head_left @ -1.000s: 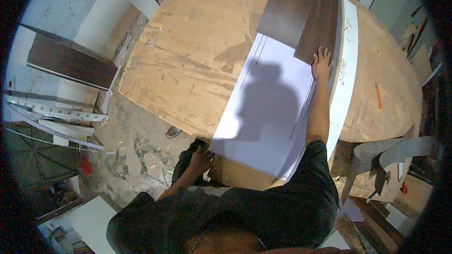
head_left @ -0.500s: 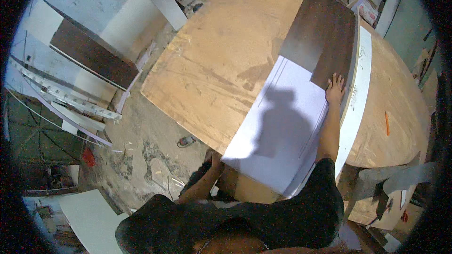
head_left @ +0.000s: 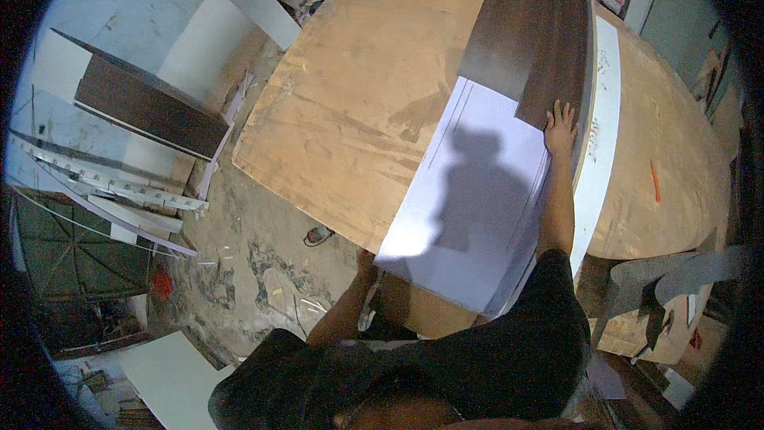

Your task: The person measures a white board with a tape measure and marks it with a pencil. They then pick up a dark wood panel, place it on the table, and measure it as well. The person uses a hammer to tap the wood panel into position.

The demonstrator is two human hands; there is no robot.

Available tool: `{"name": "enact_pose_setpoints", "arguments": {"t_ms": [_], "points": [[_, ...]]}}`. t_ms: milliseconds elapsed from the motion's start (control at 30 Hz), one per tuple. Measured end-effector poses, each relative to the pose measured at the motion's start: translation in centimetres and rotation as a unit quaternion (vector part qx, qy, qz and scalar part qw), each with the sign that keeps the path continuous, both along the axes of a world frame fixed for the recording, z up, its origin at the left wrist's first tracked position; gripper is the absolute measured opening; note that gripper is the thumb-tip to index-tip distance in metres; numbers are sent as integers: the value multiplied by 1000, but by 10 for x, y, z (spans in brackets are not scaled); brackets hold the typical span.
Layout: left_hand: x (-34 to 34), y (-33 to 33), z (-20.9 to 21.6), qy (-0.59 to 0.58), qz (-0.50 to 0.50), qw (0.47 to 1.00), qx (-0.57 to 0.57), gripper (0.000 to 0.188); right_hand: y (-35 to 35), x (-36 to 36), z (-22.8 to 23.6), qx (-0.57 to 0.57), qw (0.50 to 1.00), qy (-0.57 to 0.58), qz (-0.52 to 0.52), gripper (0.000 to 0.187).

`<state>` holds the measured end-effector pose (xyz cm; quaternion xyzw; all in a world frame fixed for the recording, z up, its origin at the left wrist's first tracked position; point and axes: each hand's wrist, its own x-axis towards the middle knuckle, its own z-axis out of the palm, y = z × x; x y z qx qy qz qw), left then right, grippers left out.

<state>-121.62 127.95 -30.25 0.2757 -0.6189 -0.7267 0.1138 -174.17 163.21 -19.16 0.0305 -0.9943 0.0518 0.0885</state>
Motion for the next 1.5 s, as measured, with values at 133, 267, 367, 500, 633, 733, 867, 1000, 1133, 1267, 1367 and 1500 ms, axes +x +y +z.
{"name": "enact_pose_setpoints", "arguments": {"t_ms": [133,267,367,500,633,733,867,1000,1133,1267,1367,1500], "points": [[7,-10,-4,-197,-68,966,-156,52,-6,-3,1,-5,1000,5,6,53],[-16,-23,-22,-86,17,971,221,55,-5,-5,4,-14,1000,9,3,54],[6,-37,-14,-161,-46,983,68,46,-21,7,10,-33,999,-23,9,54],[8,-47,32,-105,-91,984,112,39,-6,2,9,13,1000,-13,-4,53],[38,-77,48,-351,-78,933,-5,42,-5,0,6,-10,1000,11,4,53],[98,-114,39,-386,-195,894,-122,55,-10,3,9,-22,1000,-5,-2,53],[171,-135,43,-321,-296,878,-196,60,-17,6,9,-51,998,-27,0,54],[155,-96,40,-497,-165,851,-42,46,-6,2,10,-24,1000,-3,-4,54],[178,-143,42,-149,-364,881,-265,38,-17,4,-1,-66,998,-9,4,54],[88,-106,114,-409,-17,849,-335,38,-1,2,11,-41,999,1,-7,55],[40,-119,182,-335,204,831,-395,45,-7,7,11,-52,999,-8,-5,55],[-30,-189,165,-142,237,902,-331,39,-13,6,16,-34,998,-49,-20,54]]}}
